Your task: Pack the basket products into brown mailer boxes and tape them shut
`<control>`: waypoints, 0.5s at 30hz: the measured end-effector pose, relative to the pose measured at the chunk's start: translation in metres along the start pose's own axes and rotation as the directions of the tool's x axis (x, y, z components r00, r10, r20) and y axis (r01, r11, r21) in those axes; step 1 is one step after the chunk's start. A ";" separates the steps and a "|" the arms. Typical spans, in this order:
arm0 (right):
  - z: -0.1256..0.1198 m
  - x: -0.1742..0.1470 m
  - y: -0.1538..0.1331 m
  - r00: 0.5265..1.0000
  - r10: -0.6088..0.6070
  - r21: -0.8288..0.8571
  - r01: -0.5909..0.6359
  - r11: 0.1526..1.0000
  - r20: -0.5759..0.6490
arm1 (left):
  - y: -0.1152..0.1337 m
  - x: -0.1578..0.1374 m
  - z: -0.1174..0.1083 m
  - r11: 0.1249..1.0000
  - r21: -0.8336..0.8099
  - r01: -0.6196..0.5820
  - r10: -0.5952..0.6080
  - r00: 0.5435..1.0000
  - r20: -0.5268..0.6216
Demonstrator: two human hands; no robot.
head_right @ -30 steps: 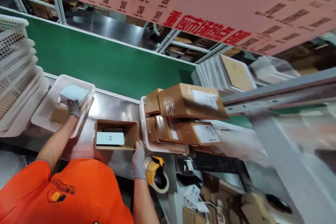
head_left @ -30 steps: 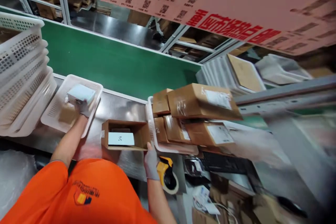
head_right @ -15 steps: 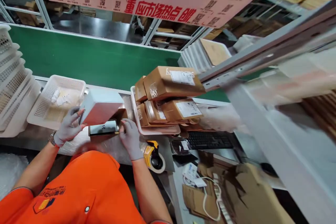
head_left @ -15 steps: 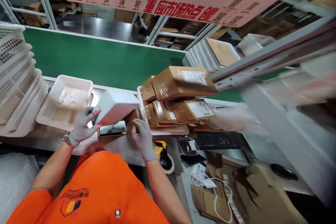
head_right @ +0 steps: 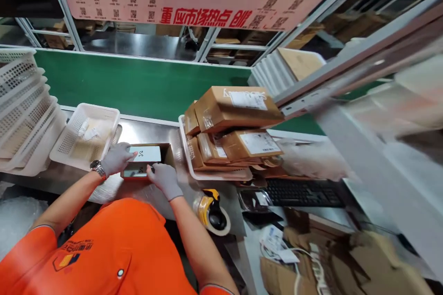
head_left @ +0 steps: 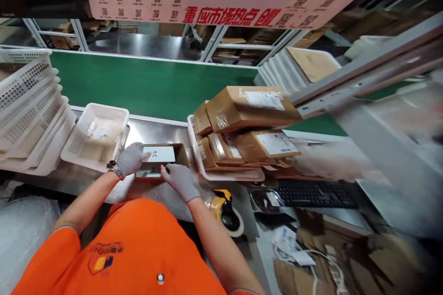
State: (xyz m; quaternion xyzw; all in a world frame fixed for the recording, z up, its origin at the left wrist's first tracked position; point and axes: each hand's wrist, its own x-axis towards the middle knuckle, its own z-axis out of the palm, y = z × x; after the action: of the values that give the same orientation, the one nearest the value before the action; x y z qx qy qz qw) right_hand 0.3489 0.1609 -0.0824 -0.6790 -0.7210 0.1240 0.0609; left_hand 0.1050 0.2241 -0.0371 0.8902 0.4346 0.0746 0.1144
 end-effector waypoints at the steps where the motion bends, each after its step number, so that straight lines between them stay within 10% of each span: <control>1: 0.000 -0.002 0.001 1.000 -0.014 0.036 0.015 0.999 -0.023 | 0.004 0.002 0.004 1.000 0.025 0.004 -0.005 1.000 0.017; 6: 0.001 -0.009 0.015 0.955 0.007 0.363 0.105 0.926 -0.295 | 0.004 0.002 0.022 0.999 -0.043 -0.012 0.011 1.000 -0.016; 10: 0.006 -0.024 0.035 0.794 0.204 0.507 0.148 0.849 -0.573 | -0.046 -0.001 0.028 0.944 -0.322 0.066 -0.143 0.964 -0.223; 15: 0.022 -0.049 0.055 0.699 0.372 0.574 0.067 0.816 -0.610 | -0.147 -0.004 0.023 0.678 -0.614 0.404 -0.640 0.735 -0.224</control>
State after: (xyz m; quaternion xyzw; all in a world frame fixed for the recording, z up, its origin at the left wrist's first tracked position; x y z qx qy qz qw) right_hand 0.3999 0.1123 -0.1139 -0.6859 -0.5127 0.0667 0.5121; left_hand -0.0037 0.3057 -0.0987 0.6176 0.6522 0.3442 0.2735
